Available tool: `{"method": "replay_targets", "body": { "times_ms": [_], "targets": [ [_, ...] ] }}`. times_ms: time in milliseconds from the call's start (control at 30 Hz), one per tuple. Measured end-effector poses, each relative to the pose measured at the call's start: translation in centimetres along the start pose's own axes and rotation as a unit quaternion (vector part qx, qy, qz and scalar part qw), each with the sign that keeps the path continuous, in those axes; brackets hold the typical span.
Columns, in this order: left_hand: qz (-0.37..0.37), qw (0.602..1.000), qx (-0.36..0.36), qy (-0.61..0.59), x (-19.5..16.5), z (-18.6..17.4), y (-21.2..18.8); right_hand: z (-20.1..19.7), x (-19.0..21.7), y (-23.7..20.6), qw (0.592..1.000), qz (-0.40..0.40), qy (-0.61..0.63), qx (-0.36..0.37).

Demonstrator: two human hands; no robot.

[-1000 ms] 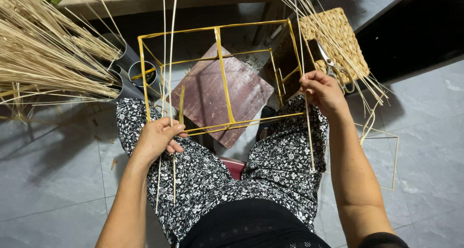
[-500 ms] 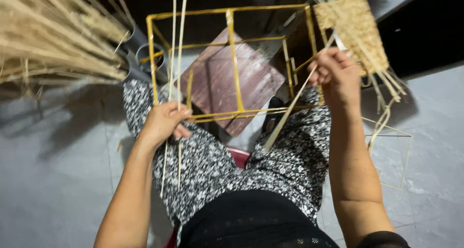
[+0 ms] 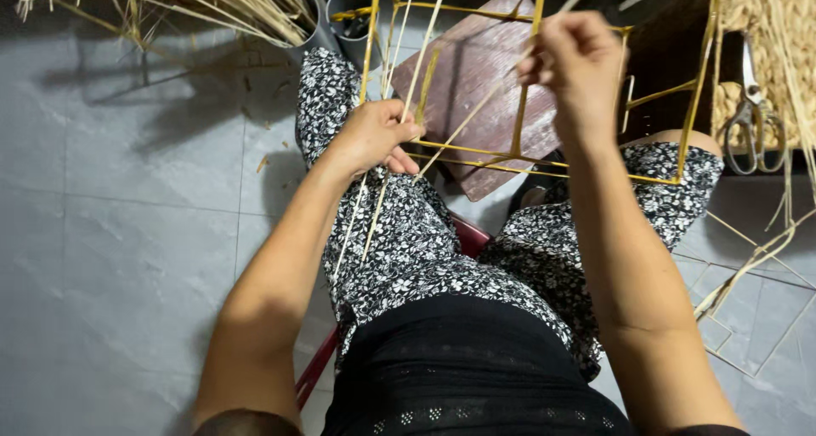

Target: The person sits with a bamboo frame on their lap and weaves thin bamboo strips across it, threading each strip over and under the frame bars and pulling them tight one at a time, occasionally reaching to a woven basket beside them for more strips.

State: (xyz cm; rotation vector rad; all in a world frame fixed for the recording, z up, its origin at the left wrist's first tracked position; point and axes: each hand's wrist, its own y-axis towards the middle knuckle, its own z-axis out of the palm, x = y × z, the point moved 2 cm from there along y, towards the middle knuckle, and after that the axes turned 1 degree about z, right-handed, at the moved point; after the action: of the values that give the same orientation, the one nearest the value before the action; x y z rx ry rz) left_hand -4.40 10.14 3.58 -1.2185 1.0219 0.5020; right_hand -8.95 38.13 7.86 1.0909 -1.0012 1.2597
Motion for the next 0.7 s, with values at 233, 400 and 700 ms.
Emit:
{"method": "replay_targets", "body": {
  "times_ms": [233,400,700],
  "targets": [
    [0.003,1.0,0.014,-0.011,0.1,-0.5,0.1,6.3,-5.6,-1.0,0.982,0.183,-0.011,0.053],
    [0.006,1.0,0.017,-0.016,0.6,-0.8,0.2,7.5,-6.4,-1.9,0.977,0.202,-0.02,0.068],
    [0.008,1.0,0.002,-0.001,0.9,-0.8,0.3,8.3,-6.9,-2.7,0.975,0.203,-0.026,0.091]
  ]
}}
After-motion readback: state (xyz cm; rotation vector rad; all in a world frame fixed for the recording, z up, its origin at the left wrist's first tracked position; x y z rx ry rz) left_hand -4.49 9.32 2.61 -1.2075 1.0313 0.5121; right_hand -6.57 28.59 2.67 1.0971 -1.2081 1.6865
